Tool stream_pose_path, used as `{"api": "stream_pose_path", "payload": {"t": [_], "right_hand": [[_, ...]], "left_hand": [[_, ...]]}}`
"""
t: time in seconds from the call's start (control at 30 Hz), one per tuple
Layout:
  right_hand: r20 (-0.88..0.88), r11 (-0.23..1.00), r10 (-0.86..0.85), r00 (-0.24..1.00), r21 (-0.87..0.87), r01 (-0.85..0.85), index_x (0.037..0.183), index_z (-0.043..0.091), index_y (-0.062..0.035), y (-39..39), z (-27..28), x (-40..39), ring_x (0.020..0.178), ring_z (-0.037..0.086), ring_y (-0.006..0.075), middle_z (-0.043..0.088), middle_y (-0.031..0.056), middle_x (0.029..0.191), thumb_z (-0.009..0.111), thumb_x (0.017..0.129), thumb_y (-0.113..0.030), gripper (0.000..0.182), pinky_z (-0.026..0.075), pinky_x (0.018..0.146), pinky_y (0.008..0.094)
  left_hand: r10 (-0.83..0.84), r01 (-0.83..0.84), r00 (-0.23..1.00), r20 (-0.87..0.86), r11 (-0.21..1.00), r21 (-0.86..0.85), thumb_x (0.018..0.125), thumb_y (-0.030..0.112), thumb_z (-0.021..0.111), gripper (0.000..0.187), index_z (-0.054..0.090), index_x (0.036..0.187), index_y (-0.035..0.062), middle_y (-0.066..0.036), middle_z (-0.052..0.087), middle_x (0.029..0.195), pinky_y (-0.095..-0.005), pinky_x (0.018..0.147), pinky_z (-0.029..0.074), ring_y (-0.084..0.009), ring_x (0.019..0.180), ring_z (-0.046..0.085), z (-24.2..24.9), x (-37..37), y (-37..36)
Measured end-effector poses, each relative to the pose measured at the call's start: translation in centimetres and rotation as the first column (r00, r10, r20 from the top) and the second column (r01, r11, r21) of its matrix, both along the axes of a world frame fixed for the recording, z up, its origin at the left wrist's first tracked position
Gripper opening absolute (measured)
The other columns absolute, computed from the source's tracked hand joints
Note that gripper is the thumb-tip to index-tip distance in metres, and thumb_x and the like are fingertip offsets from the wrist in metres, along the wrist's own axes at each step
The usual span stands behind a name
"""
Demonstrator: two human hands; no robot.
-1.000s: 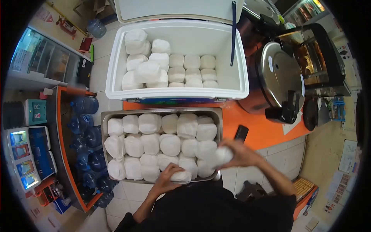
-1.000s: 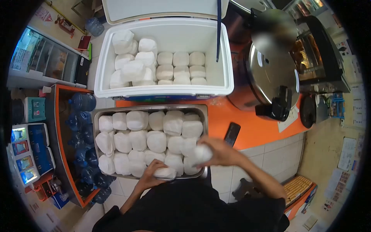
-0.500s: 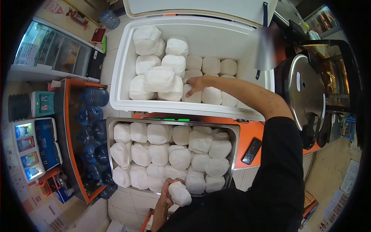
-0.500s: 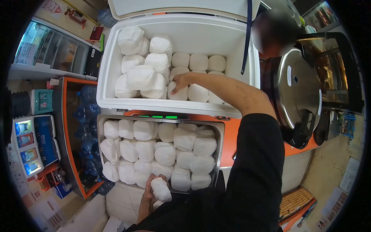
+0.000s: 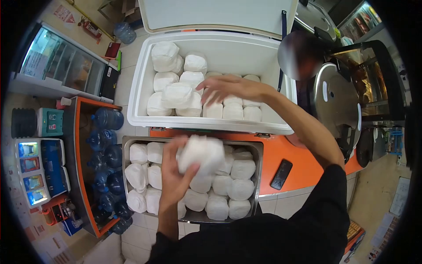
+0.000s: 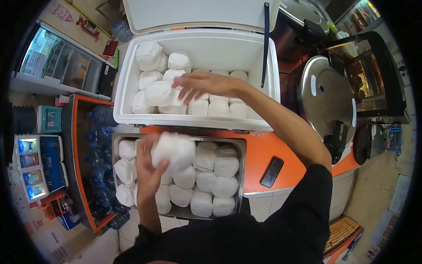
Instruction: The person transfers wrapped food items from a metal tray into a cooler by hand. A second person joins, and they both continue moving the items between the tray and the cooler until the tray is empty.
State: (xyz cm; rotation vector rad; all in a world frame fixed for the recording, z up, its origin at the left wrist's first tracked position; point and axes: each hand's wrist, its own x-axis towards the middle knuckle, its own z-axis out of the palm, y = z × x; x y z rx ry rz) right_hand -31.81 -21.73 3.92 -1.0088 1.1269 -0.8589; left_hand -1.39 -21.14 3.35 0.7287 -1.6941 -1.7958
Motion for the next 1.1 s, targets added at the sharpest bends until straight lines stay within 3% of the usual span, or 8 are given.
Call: {"api": "stream_pose_path", "payload": {"t": [0.2, 0.33, 0.43, 0.67, 0.8, 0.83, 0.97, 1.1], "right_hand": [[-0.323, 0.994, 0.03, 0.946, -0.092, -0.063, 0.127, 0.055, -0.0067, 2.4, 1.6, -4.0, 0.097, 0.064, 0.023, 0.066, 0.0165, 0.11, 0.08, 0.075, -0.036, 0.064, 0.05, 0.084, 0.0362], [-0.952, 0.944, 0.222, 0.213, 0.156, -0.29, 0.121, 0.062, -0.01, -1.4, -7.2, -12.6, 0.098, 0.066, 0.0273, 0.069, 0.0164, 0.108, 0.086, 0.062, -0.029, 0.067, 0.053, 0.083, 0.0362], [-0.794, 0.735, 0.597, -0.112, 0.598, -0.319, 0.12, 0.063, -0.0103, -3.9, -11.8, -13.1, 0.096, 0.066, 0.0301, 0.067, 0.0143, 0.114, 0.086, 0.059, -0.017, 0.066, 0.055, 0.079, 0.0387], [-0.722, 0.955, 0.192, -0.665, 0.293, -0.043, 0.112, 0.064, -0.0142, -2.5, -18.0, -6.6, 0.103, 0.063, 0.0288, 0.065, 0.0103, 0.111, 0.073, 0.074, -0.014, 0.04, 0.057, 0.071, 0.0431], [-0.858, 0.872, 0.319, -0.403, 0.432, -0.229, 0.106, 0.062, -0.0024, 0.0, -22.9, -11.0, 0.115, 0.055, 0.0343, 0.063, 0.0151, 0.1, 0.065, 0.077, -0.011, 0.03, 0.043, 0.1, 0.0425], [-0.966, 0.942, 0.05, -0.253, 0.13, -0.31, 0.108, 0.061, -0.0037, 0.5, -27.2, -15.3, 0.116, 0.054, 0.0373, 0.059, 0.0182, 0.114, 0.068, 0.074, -0.007, 0.035, 0.045, 0.098, 0.043], [-0.886, 0.883, 0.066, -0.458, 0.266, -0.387, 0.122, 0.056, -0.0108, 0.7, -19.7, -13.0, 0.123, 0.047, 0.0389, 0.045, 0.0196, 0.137, 0.081, 0.065, -0.012, 0.062, 0.047, 0.097, 0.0443], [-0.974, 0.975, -0.084, -0.208, -0.038, -0.218, 0.119, 0.056, -0.006, 2.3, -9.9, -6.5, 0.12, 0.05, 0.0329, 0.049, 0.0164, 0.131, 0.076, 0.074, -0.01, 0.05, 0.047, 0.093, 0.0439]], "left_hand": [[0.297, -0.275, 0.955, -0.024, 0.846, -0.458, 0.088, 0.007, 0.064, 0.054, 0.037, 0.135, 0.0021, -0.016, 0.036, 0.141, -0.04, 0.11, 0.03, -0.0301, 0.136, 0.034, 1.8, -10.8, -0.2], [0.274, -0.21, 0.962, -0.006, 0.721, -0.661, 0.088, 0.006, 0.061, 0.049, 0.04, 0.132, 0.0034, -0.019, 0.032, 0.146, -0.0447, 0.114, 0.022, -0.0343, 0.143, 0.022, 1.5, -5.8, 0.6], [0.3, -0.148, 0.948, 0.102, 0.705, -0.694, 0.085, -0.002, 0.058, 0.046, 0.042, 0.128, 0.0041, -0.019, 0.034, 0.145, -0.046, 0.114, 0.023, -0.0353, 0.141, 0.027, -0.7, 1.6, 0.8], [0.616, -0.191, 0.642, 0.456, 0.704, -0.684, 0.085, 0.003, 0.06, 0.041, 0.047, 0.124, 0.0006, -0.021, 0.04, 0.14, -0.0481, 0.112, 0.024, -0.0391, 0.135, 0.033, -3.5, 19.3, 2.0], [0.649, -0.278, 0.525, 0.551, 0.743, -0.609, 0.086, 0.011, 0.064, 0.056, 0.042, 0.136, 0.0005, -0.022, 0.036, 0.142, -0.0471, 0.111, 0.025, -0.0395, 0.134, 0.032, -7.6, 23.9, 3.9], [0.675, -0.174, 0.477, 0.562, 0.7, -0.693, 0.084, 0.013, 0.067, 0.061, 0.041, 0.138, 0.0012, -0.023, 0.035, 0.142, -0.0476, 0.111, 0.025, -0.0407, 0.134, 0.032, -7.7, 23.9, 3.4], [0.717, -0.212, 0.425, 0.553, 0.672, -0.709, 0.072, 0.022, 0.081, 0.08, 0.041, 0.139, 0.003, -0.022, 0.038, 0.137, -0.0481, 0.108, 0.031, -0.0405, 0.128, 0.037, -7.8, 24.0, 2.1], [0.644, -0.282, 0.471, 0.603, 0.757, -0.589, 0.063, 0.019, 0.085, 0.081, 0.048, 0.134, 0.0059, -0.017, 0.045, 0.125, -0.0447, 0.102, 0.038, -0.0357, 0.119, 0.045, -7.6, 25.3, 0.0]]}}
